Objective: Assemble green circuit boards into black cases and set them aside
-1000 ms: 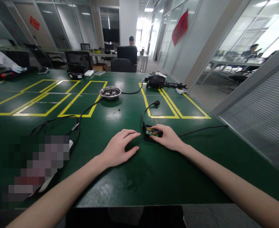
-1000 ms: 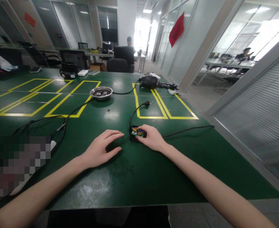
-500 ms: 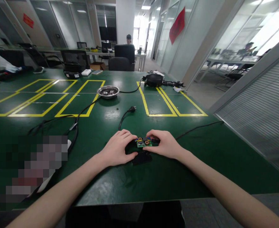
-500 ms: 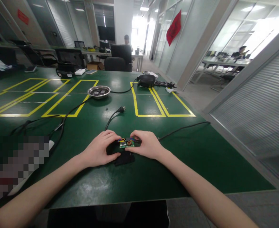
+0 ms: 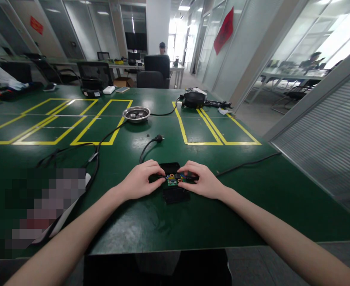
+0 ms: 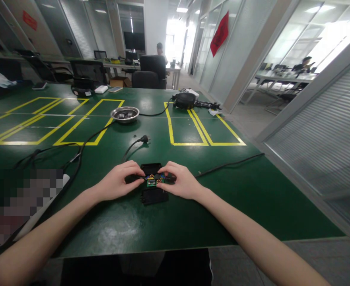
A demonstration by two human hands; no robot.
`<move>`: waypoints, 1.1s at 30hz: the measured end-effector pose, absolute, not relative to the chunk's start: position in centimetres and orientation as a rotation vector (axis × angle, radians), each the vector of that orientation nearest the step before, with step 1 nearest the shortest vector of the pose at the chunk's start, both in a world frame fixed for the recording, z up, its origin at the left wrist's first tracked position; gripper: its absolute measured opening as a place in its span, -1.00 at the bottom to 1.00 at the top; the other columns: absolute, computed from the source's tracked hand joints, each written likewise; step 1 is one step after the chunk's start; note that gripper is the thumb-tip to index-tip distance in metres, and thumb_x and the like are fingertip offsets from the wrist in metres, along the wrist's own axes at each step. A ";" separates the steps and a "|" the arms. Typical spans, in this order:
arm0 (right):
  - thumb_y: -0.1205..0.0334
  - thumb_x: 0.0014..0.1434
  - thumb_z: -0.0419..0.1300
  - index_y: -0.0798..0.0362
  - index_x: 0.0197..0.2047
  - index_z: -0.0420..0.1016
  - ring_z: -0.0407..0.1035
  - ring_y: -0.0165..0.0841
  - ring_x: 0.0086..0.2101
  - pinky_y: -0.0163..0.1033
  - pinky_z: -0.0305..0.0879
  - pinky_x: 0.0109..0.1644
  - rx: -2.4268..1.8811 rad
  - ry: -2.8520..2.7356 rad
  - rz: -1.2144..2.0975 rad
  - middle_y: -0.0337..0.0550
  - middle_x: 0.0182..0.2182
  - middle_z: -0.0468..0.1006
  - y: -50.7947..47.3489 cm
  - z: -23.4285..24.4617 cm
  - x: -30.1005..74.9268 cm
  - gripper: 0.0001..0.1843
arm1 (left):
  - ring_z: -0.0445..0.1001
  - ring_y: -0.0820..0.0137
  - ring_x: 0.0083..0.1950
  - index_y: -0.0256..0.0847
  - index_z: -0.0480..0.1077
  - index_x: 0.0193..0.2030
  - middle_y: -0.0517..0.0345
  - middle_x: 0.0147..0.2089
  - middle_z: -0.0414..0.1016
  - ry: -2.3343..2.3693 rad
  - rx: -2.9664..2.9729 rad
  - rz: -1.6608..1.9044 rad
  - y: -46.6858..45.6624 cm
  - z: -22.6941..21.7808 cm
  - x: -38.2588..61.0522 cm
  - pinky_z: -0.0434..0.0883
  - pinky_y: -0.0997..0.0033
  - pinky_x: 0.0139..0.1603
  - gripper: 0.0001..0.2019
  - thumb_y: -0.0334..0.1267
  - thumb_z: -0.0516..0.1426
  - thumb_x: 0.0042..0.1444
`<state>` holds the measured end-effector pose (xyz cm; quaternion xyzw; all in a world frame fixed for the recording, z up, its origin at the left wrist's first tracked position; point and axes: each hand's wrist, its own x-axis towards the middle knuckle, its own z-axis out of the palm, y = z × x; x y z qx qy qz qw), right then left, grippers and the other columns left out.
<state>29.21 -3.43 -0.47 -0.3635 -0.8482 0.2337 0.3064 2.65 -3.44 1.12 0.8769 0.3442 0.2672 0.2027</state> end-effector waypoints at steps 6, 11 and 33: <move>0.26 0.15 0.31 0.04 -0.18 0.50 0.19 -0.48 -0.51 -0.40 0.14 -0.54 -0.933 -2.222 0.852 -0.27 -0.40 0.40 -4.5 0.8 29.6 -0.85 | 0.31 0.52 -0.47 -0.24 0.49 -0.32 0.27 -0.47 0.38 0.914 2.322 0.634 -4.4 2.1 2.7 0.25 0.54 -0.44 -0.94 -0.33 0.18 0.14; 0.21 0.16 0.34 0.04 -0.27 0.50 0.17 -0.50 -0.54 -0.38 0.11 -0.53 -0.874 -2.244 1.013 -0.31 -0.48 0.40 -5.1 0.8 29.4 -0.87 | 0.18 0.55 -0.55 -0.23 0.51 -0.31 0.36 -0.57 0.23 0.856 2.238 0.498 -5.0 2.3 2.9 0.15 0.56 -0.50 -0.91 -0.37 0.16 0.07; 0.25 0.23 0.37 0.06 -0.43 0.59 0.36 -0.41 -0.48 -0.30 0.18 -0.43 -0.954 -2.184 0.677 -0.21 -0.48 0.53 -4.8 -0.3 28.2 -0.80 | 0.44 0.43 -0.43 -0.21 0.47 -0.31 0.21 -0.40 0.53 1.051 2.429 0.525 -4.1 1.8 2.4 0.29 0.49 -0.39 -0.89 -0.25 0.29 0.11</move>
